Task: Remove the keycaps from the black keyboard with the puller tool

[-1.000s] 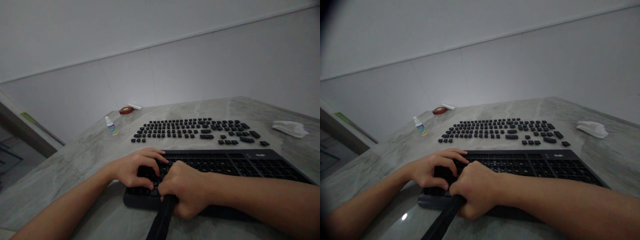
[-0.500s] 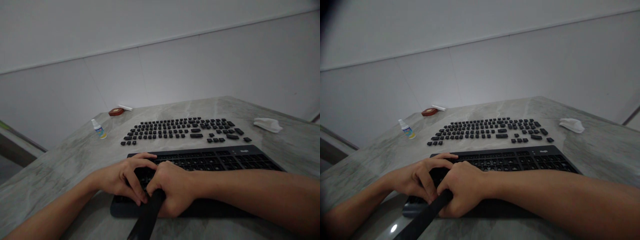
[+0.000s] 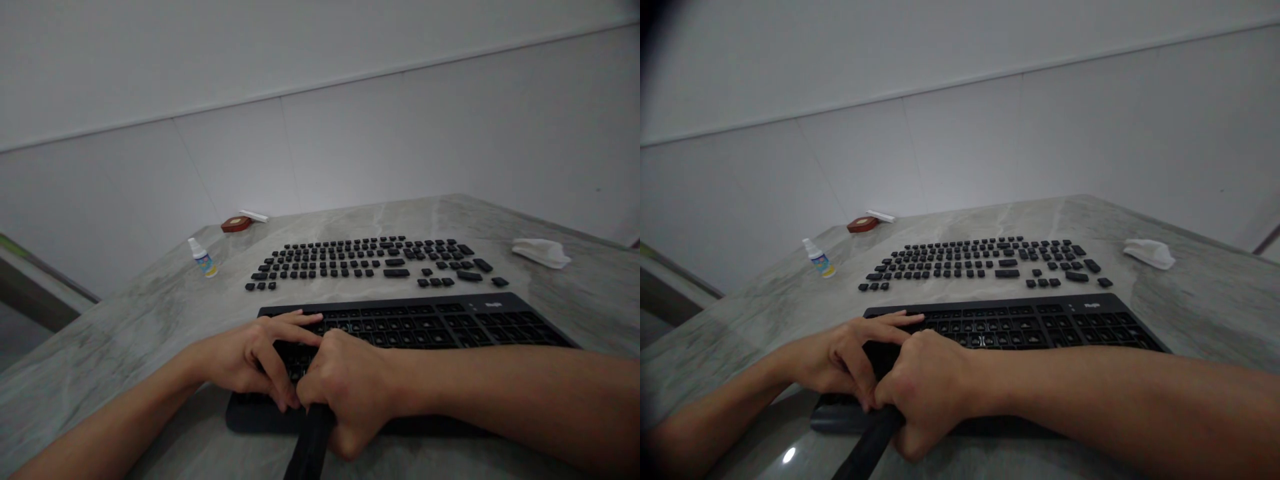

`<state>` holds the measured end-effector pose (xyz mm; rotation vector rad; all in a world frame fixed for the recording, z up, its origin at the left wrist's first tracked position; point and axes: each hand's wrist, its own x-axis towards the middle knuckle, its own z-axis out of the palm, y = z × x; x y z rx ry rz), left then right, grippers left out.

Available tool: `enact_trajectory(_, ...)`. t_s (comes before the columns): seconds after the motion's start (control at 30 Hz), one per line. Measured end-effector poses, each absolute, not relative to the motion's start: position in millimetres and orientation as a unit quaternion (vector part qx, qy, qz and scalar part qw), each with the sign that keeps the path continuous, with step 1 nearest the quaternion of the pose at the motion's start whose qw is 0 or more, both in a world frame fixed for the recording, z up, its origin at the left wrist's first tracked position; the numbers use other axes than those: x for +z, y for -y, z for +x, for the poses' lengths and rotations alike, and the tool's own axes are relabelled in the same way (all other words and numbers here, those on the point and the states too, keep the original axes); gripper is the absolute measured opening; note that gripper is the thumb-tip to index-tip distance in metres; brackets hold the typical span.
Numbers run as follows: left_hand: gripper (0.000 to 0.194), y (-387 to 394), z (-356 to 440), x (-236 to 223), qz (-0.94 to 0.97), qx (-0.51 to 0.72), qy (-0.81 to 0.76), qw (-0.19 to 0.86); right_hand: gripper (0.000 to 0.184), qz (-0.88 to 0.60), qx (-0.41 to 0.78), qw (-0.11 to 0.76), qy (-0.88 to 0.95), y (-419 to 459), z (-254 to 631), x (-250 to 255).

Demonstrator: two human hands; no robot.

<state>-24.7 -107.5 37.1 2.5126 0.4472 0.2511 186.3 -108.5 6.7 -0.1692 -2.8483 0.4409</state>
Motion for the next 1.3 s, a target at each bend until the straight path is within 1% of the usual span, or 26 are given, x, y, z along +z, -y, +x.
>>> enact_trajectory(0.1,0.012,107.2,-25.0,37.2,0.939,0.086,-0.17,0.286,0.014,-0.069,0.147,0.12,0.979,109.5,184.4,5.9)
enact_trajectory(0.23,0.016,106.1,-26.6,35.5,0.945,0.072,-0.158,0.278,0.017,-0.043,0.15,0.129,0.979,108.2,183.1,2.4)
enact_trajectory(0.37,0.016,106.3,-27.6,34.3,0.946,0.07,-0.163,0.271,0.02,-0.021,0.135,0.143,0.98,106.4,181.9,0.5)
enact_trajectory(0.57,0.017,108.0,-27.5,36.0,0.954,0.064,-0.154,0.248,0.024,-0.016,0.124,0.135,0.983,107.5,180.7,0.1)
enact_trajectory(0.77,0.023,109.6,-27.6,35.3,0.963,0.079,-0.135,0.221,0.021,-0.028,0.153,0.17,0.973,108.4,181.1,-1.5)
enact_trajectory(0.93,0.023,110.0,-28.4,35.1,0.961,0.088,-0.139,0.221,0.016,-0.035,0.189,0.208,0.959,106.8,181.2,-0.9)
enact_trajectory(1.0,0.022,110.3,-28.3,36.5,0.962,0.084,-0.144,0.217,0.018,-0.028,0.18,0.201,0.962,107.0,181.2,0.0)
enact_trajectory(1.1,0.019,113.3,-26.6,40.5,0.967,0.075,-0.143,0.197,0.021,-0.018,0.13,0.167,0.977,109.2,180.9,1.3)
enact_trajectory(1.2,0.023,120.7,-23.4,44.6,0.976,0.08,-0.122,0.163,0.024,-0.019,0.081,0.146,0.986,111.6,180.3,1.9)
enact_trajectory(1.3,0.027,129.5,-21.2,46.5,0.981,0.09,-0.109,0.132,0.024,-0.039,0.078,0.14,0.986,112.4,179.8,2.8)
